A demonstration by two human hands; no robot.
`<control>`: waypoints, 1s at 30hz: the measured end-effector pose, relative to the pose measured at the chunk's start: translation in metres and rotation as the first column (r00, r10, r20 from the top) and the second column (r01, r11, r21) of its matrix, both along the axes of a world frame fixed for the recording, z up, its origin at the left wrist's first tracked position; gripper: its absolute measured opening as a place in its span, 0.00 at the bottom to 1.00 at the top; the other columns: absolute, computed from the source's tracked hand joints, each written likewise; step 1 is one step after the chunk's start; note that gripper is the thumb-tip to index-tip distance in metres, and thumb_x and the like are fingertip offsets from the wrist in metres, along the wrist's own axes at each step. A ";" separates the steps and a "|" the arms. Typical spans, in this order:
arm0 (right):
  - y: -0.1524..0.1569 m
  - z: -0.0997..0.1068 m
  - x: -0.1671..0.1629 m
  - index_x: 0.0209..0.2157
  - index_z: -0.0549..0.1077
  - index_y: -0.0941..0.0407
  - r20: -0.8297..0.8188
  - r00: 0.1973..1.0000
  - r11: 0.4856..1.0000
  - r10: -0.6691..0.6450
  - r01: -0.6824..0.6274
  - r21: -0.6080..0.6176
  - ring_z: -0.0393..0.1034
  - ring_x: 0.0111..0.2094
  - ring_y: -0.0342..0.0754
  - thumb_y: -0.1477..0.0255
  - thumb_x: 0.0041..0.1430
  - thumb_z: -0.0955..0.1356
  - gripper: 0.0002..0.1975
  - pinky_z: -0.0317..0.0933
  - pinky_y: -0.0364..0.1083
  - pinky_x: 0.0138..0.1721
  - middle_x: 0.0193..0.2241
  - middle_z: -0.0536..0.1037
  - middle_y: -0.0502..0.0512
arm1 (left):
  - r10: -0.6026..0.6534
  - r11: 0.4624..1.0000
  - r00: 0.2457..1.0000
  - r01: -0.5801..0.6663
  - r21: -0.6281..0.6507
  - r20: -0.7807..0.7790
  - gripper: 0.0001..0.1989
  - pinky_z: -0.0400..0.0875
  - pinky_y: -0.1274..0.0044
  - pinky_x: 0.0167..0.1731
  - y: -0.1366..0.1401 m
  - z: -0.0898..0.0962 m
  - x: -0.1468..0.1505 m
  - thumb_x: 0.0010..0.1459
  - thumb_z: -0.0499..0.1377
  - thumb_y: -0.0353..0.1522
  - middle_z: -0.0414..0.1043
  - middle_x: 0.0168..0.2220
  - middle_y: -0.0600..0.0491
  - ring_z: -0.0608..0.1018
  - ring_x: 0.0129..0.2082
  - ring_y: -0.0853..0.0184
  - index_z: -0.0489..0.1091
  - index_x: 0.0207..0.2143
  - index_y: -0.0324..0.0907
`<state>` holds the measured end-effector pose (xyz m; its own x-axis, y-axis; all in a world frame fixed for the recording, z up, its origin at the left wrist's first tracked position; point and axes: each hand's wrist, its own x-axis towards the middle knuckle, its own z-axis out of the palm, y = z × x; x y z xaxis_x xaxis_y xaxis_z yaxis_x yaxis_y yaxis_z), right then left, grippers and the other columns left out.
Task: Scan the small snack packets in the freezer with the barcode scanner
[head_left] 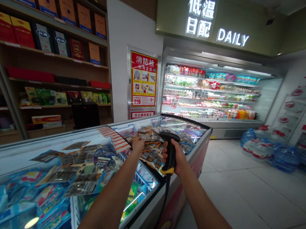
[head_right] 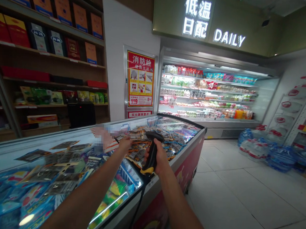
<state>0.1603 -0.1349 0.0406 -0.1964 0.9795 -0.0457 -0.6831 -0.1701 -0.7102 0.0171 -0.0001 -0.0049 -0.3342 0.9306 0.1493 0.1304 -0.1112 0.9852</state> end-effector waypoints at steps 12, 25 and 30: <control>-0.003 -0.002 -0.009 0.25 0.63 0.57 0.019 1.000 1.000 -0.008 0.009 -0.026 0.58 0.13 0.38 0.60 0.47 0.63 0.13 0.54 0.39 0.14 0.14 0.64 0.46 | 0.061 0.996 0.579 0.012 0.083 -0.813 0.18 0.58 0.74 0.44 -0.025 0.012 -0.031 0.47 0.48 0.24 0.69 0.43 0.45 0.68 0.45 0.63 0.68 0.41 0.36; -0.003 -0.016 -0.069 0.25 0.63 0.57 0.038 0.988 0.987 0.151 -0.148 -0.058 0.58 0.13 0.38 0.61 0.46 0.63 0.12 0.54 0.39 0.14 0.14 0.64 0.45 | -0.044 0.999 0.247 -0.019 -0.051 -0.968 0.16 0.56 0.72 0.46 -0.090 -0.002 -0.171 0.49 0.48 0.30 0.70 0.42 0.45 0.67 0.45 0.61 0.70 0.38 0.38; -0.006 -0.016 -0.075 0.25 0.63 0.57 0.050 0.987 0.987 0.152 -0.149 -0.061 0.58 0.13 0.39 0.61 0.46 0.63 0.12 0.54 0.39 0.14 0.13 0.64 0.45 | -0.202 0.974 0.337 0.164 -0.154 -0.920 0.15 0.59 0.76 0.42 -0.121 -0.008 -0.174 0.50 0.48 0.31 0.70 0.41 0.46 0.70 0.42 0.63 0.69 0.37 0.39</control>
<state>0.0850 -0.1407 0.0245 -0.3373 0.9343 -0.1154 -0.6076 -0.3097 -0.7314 -0.1568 -0.1208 -0.0125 0.1785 0.9594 0.2182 0.9390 -0.2323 0.2535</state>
